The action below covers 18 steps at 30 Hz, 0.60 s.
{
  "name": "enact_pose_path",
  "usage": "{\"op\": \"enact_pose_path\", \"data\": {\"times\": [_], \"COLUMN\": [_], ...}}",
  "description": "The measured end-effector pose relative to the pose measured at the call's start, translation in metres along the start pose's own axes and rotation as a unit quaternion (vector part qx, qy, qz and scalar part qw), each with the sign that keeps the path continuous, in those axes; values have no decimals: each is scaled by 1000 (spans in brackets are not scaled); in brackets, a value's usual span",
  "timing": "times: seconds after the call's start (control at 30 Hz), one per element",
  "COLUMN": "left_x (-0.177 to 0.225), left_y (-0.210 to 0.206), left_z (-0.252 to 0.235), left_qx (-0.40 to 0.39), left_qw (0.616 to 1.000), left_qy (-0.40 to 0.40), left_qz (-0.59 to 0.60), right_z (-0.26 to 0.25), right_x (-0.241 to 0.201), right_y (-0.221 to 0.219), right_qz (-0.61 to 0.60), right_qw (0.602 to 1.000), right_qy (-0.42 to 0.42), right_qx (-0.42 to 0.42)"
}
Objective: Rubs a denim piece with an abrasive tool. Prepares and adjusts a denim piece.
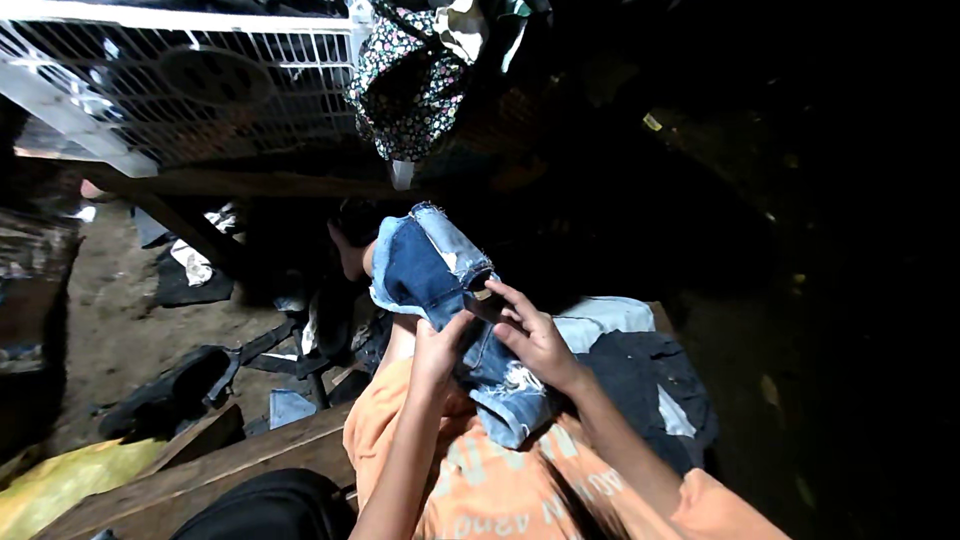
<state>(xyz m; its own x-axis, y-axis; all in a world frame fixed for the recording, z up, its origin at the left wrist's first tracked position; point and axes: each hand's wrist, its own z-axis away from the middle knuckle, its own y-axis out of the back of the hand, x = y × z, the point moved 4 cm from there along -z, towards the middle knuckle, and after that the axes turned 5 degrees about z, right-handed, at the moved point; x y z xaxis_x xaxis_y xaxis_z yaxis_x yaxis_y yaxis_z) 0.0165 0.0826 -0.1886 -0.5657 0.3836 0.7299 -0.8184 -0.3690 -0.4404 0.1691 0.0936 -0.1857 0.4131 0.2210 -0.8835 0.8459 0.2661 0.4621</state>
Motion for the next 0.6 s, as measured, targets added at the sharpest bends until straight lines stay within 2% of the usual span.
{"op": "enact_pose_path", "data": {"times": [0.1, 0.2, 0.4, 0.6], "left_x": [4, 4, 1, -1], "left_y": [-1, 0, -1, -6], "left_z": [6, 8, 10, 13], "left_qx": [8, 30, 30, 41], "left_qw": [999, 997, 995, 995], "left_qy": [-29, -57, -87, -86], "left_qz": [-16, -39, -32, -4], "right_z": [2, 1, 2, 7], "right_x": [-3, -9, -13, -16], "right_y": [7, 11, 11, 8], "right_qz": [135, 192, 231, 226], "right_qw": [991, 980, 970, 972], "right_qy": [20, 45, 67, 38], "right_qx": [5, 12, 17, 53]}}
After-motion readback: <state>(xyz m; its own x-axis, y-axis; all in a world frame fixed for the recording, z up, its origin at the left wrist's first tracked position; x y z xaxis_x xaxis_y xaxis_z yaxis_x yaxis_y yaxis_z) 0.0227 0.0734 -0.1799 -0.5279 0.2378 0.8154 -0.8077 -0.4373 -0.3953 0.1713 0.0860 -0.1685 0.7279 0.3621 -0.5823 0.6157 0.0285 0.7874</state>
